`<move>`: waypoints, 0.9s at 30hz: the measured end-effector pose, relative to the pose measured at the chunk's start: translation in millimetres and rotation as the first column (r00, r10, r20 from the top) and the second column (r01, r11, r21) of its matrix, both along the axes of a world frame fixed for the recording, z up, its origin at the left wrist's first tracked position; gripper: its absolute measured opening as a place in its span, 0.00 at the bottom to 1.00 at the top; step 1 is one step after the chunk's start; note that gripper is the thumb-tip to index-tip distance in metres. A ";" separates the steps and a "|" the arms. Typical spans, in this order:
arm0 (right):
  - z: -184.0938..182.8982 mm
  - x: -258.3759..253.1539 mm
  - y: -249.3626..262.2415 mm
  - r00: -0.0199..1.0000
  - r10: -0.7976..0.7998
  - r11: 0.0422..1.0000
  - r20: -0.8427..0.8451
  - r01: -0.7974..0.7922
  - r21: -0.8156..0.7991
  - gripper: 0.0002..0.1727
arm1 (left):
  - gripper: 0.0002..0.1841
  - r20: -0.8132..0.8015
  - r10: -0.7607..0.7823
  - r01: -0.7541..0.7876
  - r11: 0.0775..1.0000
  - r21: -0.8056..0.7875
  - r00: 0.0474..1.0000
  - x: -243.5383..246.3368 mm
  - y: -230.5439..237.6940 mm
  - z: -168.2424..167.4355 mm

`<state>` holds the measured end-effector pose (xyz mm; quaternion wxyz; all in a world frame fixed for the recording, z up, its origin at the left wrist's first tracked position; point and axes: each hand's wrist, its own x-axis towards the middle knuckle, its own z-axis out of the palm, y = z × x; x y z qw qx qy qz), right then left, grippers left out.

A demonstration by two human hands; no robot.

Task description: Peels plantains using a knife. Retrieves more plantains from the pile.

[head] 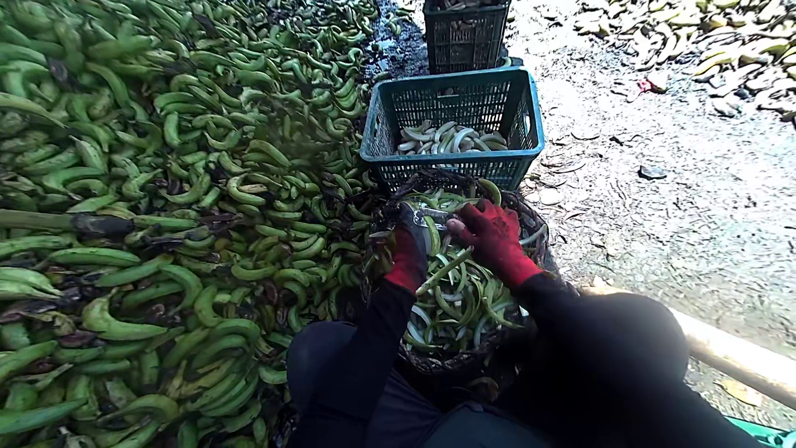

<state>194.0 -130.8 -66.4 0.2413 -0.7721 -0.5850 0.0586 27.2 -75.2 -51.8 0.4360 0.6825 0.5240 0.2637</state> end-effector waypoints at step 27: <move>-2.8 0.5 3.2 0.884 0.037 0.995 -0.467 -0.077 -0.067 0.34 | 0.23 0.234 -0.075 0.093 0.993 -0.067 0.969 2.0 -11.5 -16.1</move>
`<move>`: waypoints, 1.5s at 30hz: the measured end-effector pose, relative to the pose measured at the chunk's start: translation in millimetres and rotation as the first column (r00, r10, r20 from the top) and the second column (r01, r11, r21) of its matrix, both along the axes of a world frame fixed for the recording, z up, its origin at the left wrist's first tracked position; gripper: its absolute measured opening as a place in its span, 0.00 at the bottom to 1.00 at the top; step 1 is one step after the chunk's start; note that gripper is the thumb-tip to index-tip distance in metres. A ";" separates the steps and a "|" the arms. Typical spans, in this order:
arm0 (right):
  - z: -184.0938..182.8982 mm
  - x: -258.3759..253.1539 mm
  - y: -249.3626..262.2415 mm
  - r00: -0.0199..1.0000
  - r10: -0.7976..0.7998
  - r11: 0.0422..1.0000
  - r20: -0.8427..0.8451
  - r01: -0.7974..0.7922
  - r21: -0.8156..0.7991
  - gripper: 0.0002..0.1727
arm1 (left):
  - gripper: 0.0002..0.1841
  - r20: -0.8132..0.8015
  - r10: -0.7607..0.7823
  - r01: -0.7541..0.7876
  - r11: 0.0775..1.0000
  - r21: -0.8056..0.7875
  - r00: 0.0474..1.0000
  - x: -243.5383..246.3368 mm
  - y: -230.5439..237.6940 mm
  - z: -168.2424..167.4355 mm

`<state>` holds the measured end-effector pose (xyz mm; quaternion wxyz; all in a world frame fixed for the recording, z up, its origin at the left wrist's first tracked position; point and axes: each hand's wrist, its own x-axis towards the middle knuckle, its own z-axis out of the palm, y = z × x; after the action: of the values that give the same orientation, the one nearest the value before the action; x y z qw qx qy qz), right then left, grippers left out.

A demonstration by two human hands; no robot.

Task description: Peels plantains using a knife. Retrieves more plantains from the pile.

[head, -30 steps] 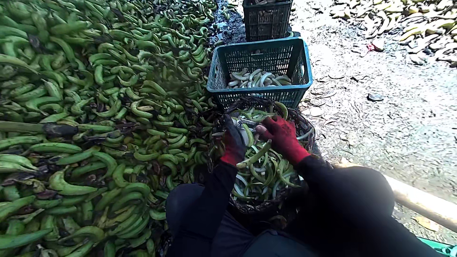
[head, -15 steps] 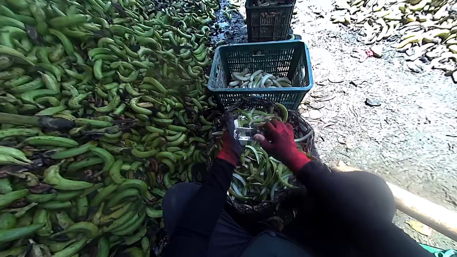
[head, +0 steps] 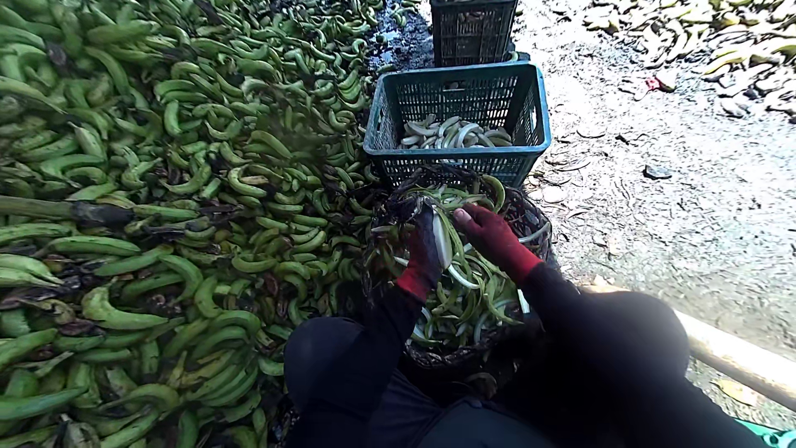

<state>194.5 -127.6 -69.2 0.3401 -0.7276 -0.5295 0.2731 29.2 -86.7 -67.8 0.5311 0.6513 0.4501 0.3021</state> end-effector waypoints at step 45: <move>43.8 104.8 -47.6 0.563 0.038 0.814 -0.826 0.461 0.352 0.32 | 0.22 0.068 0.211 -0.221 0.907 0.358 0.975 -110.8 24.3 114.1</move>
<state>299.3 -175.1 -25.4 0.7600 -0.4603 -0.2753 0.3670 -81.6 -62.4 46.3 0.3709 0.6801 0.4486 0.4458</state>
